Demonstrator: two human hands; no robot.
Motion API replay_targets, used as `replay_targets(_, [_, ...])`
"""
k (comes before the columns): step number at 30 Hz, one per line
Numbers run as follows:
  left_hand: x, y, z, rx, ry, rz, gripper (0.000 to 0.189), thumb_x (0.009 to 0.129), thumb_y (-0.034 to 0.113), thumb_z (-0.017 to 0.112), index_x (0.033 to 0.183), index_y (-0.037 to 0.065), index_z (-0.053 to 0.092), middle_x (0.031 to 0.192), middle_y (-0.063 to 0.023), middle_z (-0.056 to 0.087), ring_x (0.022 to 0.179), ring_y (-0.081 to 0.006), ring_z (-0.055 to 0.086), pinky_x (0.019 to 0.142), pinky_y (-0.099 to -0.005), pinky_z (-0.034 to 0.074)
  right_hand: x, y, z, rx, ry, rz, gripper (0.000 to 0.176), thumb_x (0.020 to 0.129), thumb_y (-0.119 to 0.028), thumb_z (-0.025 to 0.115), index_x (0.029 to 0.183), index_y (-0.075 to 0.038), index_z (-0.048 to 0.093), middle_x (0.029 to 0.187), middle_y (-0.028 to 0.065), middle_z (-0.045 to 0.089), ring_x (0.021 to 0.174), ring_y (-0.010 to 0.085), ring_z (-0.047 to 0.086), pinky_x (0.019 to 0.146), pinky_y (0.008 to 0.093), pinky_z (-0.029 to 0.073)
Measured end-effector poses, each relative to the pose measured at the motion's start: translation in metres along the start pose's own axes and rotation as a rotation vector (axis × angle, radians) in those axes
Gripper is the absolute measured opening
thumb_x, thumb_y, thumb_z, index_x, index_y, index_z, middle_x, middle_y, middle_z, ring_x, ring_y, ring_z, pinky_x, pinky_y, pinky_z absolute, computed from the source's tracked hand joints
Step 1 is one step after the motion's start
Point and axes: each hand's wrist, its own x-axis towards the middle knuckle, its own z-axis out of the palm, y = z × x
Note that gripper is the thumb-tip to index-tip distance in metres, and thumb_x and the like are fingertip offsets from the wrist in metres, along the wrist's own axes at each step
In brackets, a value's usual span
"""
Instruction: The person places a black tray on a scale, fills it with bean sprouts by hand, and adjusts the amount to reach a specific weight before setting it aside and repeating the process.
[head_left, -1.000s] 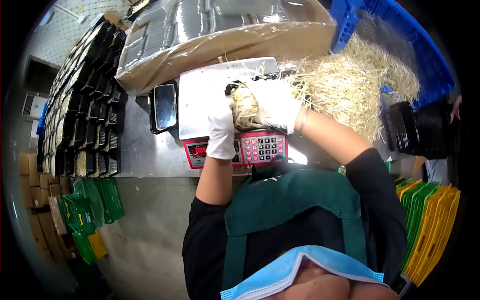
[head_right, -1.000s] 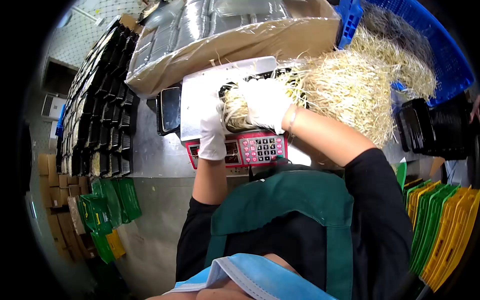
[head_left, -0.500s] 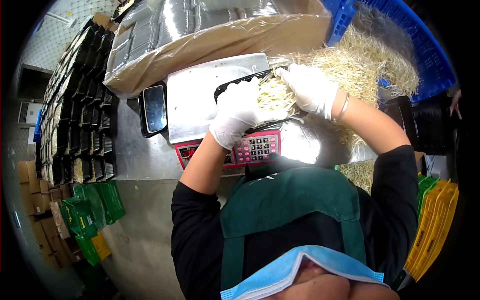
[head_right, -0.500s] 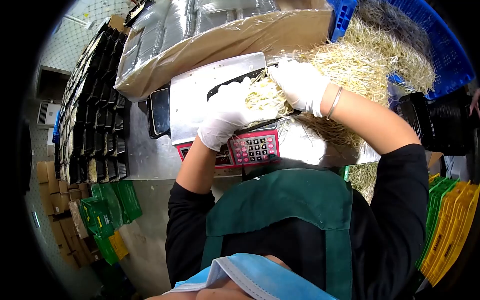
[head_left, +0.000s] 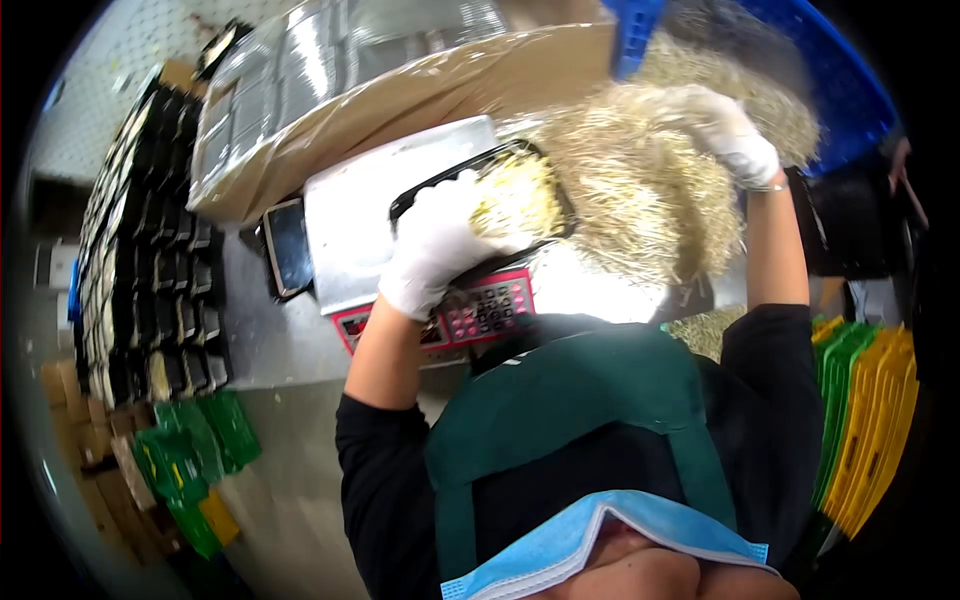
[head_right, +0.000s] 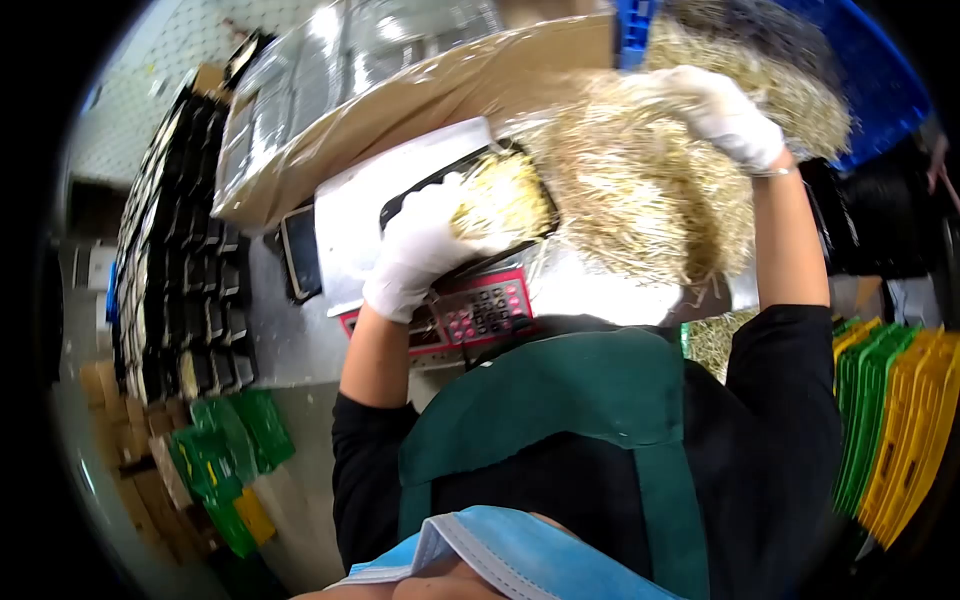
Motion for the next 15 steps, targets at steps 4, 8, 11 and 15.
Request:
replay_targets(4, [0.004, -0.007, 0.009, -0.152, 0.003, 0.125, 0.064, 0.064, 0.052, 0.08, 0.097, 0.001, 0.062, 0.073, -0.0135, 0.064, 0.07, -0.0299, 0.064, 0.061, -0.0365, 0.052, -0.117, -0.024, -0.09, -0.023, 0.74, 0.789, 0.03, 0.091, -0.005, 0.057, 0.12, 0.0, 0.059, 0.118, 0.0073, 0.064, 0.106, 0.0155, 0.062, 0.079, 0.0228, 0.051])
replay_targets(8, [-0.006, -0.016, 0.009, -0.03, -0.094, 0.018, 0.08, 0.062, 0.045, 0.081, 0.121, -0.002, 0.056, 0.095, -0.0181, 0.062, 0.089, -0.0323, 0.059, 0.079, -0.0399, 0.048, -0.197, 0.018, -0.12, 0.035, 0.622, 0.934, 0.043, 0.088, -0.019, 0.065, 0.125, 0.0, 0.055, 0.117, 0.0089, 0.063, 0.107, 0.0187, 0.06, 0.084, 0.0253, 0.049])
replay_targets(11, [-0.008, -0.013, -0.005, -0.161, -0.156, -0.023, 0.082, 0.061, 0.043, 0.081, 0.124, -0.002, 0.055, 0.101, -0.0174, 0.06, 0.098, -0.034, 0.055, 0.088, -0.0397, 0.045, -0.248, 0.071, -0.11, -0.359, 0.224, 1.248, 0.056, 0.086, -0.026, 0.069, 0.127, 0.006, 0.051, 0.122, 0.0158, 0.06, 0.112, 0.0209, 0.057, 0.095, 0.0305, 0.043])
replay_targets(15, [-0.026, -0.019, -0.018, -0.115, -0.125, -0.032, 0.082, 0.06, 0.042, 0.082, 0.124, 0.0, 0.055, 0.1, -0.0168, 0.06, 0.1, -0.0336, 0.054, 0.089, -0.0391, 0.045, -0.252, 0.041, -0.072, -0.294, 0.507, 1.049, 0.061, 0.085, -0.032, 0.07, 0.128, 0.006, 0.05, 0.122, 0.0173, 0.061, 0.112, 0.0231, 0.057, 0.097, 0.0293, 0.041])
